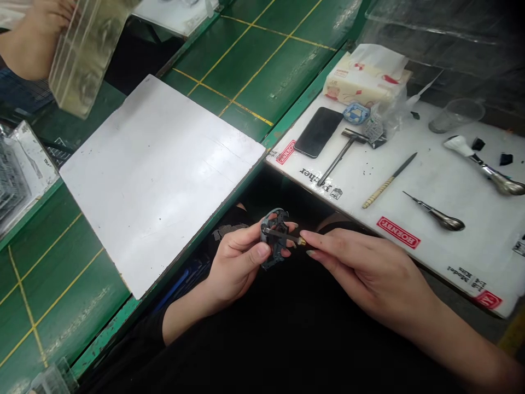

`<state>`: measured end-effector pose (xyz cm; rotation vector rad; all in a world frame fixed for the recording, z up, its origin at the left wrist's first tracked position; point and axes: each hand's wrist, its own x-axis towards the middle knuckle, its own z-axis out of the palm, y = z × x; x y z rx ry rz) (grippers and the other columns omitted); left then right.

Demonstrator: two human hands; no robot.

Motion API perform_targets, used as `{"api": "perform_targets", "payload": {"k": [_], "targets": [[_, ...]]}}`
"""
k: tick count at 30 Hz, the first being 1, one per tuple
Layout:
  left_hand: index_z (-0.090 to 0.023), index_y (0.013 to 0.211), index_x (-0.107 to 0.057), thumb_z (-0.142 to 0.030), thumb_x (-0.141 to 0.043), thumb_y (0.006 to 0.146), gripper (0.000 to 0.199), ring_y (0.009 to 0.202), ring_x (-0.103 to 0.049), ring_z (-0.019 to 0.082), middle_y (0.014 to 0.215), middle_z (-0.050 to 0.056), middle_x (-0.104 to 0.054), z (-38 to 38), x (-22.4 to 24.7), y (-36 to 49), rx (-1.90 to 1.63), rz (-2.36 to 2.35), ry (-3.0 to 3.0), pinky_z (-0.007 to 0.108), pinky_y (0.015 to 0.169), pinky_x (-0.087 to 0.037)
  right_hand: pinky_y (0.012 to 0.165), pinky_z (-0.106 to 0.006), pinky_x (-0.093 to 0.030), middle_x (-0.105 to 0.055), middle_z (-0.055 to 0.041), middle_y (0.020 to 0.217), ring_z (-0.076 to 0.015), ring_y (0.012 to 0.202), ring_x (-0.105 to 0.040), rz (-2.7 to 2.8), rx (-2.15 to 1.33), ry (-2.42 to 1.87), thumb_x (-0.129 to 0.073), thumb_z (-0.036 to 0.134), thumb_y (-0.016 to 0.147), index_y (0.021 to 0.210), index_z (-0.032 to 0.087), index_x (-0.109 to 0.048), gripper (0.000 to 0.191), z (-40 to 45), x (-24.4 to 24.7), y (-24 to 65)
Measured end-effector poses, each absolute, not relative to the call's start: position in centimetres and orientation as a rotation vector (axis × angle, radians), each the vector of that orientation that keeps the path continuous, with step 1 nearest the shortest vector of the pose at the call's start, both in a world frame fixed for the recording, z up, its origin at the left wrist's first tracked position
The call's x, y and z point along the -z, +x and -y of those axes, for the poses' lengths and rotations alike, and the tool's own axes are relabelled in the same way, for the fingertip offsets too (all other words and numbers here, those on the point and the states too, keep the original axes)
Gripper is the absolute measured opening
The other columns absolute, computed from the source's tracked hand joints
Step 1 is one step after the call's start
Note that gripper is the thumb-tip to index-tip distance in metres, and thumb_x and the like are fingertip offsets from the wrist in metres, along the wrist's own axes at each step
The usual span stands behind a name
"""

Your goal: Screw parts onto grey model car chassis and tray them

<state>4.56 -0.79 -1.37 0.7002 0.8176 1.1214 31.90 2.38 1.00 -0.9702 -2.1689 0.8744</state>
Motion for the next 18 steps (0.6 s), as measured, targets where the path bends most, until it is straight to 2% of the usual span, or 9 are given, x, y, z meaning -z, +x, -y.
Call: {"api": "perform_targets", "payload": {"k": [4,7,11,15,18], "targets": [[-0.025,0.142,-0.101,-0.046,-0.099,0.112,0.037,0.109,-0.091,0.027,0.138,0.018,-0.097,0.7,1.2,4.6,-1.116,-0.841,0.692,0.038,0.102,-0.075,0.070,-0.031,-0.068,-0.089,-0.0034,0.099,-0.0199,0.078,-0.085,2.169,-0.847,-0.978,-0.069,0.014,0.127,0.157,0.023,-0.086,0.035,-2.1,-1.4,31.5],[-0.026,0.141,-0.101,-0.044,-0.097,0.114,0.033,0.114,-0.092,0.028,0.137,0.017,-0.098,0.6,1.0,4.5,-1.126,-0.827,0.695,0.037,0.100,-0.075,0.074,-0.033,-0.070,-0.093,-0.0053,0.104,-0.0210,0.082,-0.088,2.166,-0.766,-0.984,-0.069,0.010,0.126,0.159,0.024,-0.086,0.039,-2.0,-1.8,31.2],[-0.024,0.140,-0.101,-0.047,-0.100,0.111,0.036,0.109,-0.091,0.028,0.135,0.017,-0.098,0.7,1.0,4.3,-1.115,-0.868,0.711,0.040,0.101,-0.075,0.073,-0.033,-0.072,-0.093,-0.0039,0.103,-0.0213,0.079,-0.087,2.160,-0.839,-0.998,-0.069,0.015,0.127,0.155,0.027,-0.089,0.036,-1.9,-2.2,31.0],[-0.024,0.144,-0.100,-0.048,-0.100,0.111,0.041,0.110,-0.091,0.030,0.141,0.019,-0.096,1.0,1.3,4.0,-1.103,-0.908,0.743,0.043,0.104,-0.075,0.071,-0.033,-0.070,-0.091,-0.0039,0.097,-0.0212,0.075,-0.085,2.160,-0.787,-1.015,-0.072,0.014,0.126,0.153,0.024,-0.090,0.034,-1.9,-2.3,31.1],[-0.027,0.147,-0.100,-0.044,-0.100,0.112,0.040,0.114,-0.092,0.030,0.143,0.018,-0.096,1.1,1.2,3.9,-1.093,-0.877,0.721,0.041,0.103,-0.076,0.071,-0.033,-0.070,-0.091,-0.0026,0.097,-0.0209,0.075,-0.085,2.144,-0.809,-1.006,-0.074,0.013,0.124,0.154,0.026,-0.091,0.037,-2.0,-2.3,31.3]]}}
